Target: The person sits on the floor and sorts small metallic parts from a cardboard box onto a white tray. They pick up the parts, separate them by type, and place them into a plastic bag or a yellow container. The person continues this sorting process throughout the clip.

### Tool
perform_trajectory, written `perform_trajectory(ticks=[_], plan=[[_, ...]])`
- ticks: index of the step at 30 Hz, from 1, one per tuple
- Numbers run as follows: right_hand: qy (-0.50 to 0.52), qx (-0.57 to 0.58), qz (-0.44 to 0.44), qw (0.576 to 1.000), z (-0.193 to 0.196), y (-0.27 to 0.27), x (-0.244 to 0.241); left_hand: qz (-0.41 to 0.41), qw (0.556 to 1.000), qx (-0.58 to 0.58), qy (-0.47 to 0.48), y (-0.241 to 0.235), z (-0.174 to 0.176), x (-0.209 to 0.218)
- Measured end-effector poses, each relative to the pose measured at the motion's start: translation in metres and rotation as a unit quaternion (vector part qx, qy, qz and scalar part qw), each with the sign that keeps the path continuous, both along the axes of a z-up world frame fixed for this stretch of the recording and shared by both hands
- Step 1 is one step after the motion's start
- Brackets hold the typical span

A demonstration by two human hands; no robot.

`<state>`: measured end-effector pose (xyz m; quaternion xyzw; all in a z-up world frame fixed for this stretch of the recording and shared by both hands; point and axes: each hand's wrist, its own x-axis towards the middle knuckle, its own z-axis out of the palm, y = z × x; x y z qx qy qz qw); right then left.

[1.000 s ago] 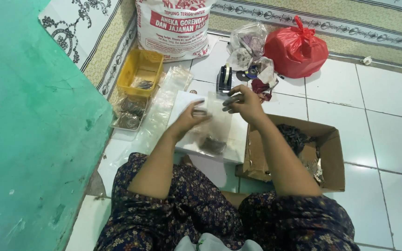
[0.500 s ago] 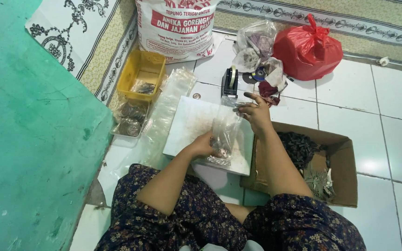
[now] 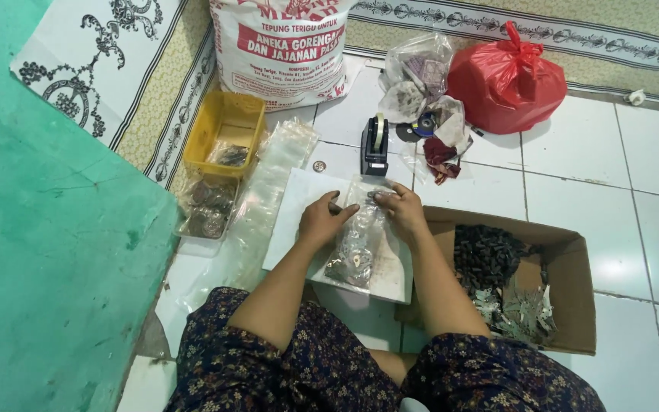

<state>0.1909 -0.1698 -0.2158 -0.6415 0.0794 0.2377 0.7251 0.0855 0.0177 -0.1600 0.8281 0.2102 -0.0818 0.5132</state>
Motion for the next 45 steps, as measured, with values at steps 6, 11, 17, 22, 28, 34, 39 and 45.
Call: perform_trajectory(ticks=[6,11,17,22,28,34,39,45], plan=[[0.005,0.008,-0.012,1.0,0.014,0.0,-0.009,0.069,0.993,-0.098,-0.019,0.005,-0.068,0.031],[-0.018,0.027,-0.029,0.999,0.012,-0.008,-0.016,0.114,0.962,-0.241,-0.053,-0.006,-0.042,0.038],[-0.092,-0.006,-0.011,0.996,-0.005,-0.014,-0.016,0.128,0.949,-0.278,-0.073,-0.01,-0.032,0.033],[-0.061,0.026,-0.033,0.997,0.009,-0.015,-0.026,0.102,0.959,-0.248,-0.089,-0.007,-0.067,0.038],[-0.062,0.001,-0.044,0.997,0.019,-0.005,-0.034,0.066,0.97,-0.217,-0.085,-0.002,-0.088,0.044],[-0.114,-0.103,0.012,0.988,0.005,-0.003,-0.04,0.122,0.922,-0.365,-0.038,0.009,-0.046,0.037],[-0.14,-0.099,-0.01,0.985,0.02,0.0,-0.051,-0.045,0.979,-0.196,0.027,0.024,-0.024,0.023],[-0.135,-0.084,0.028,0.987,0.014,-0.013,-0.06,-0.043,0.99,-0.13,-0.016,0.028,-0.073,0.033]])
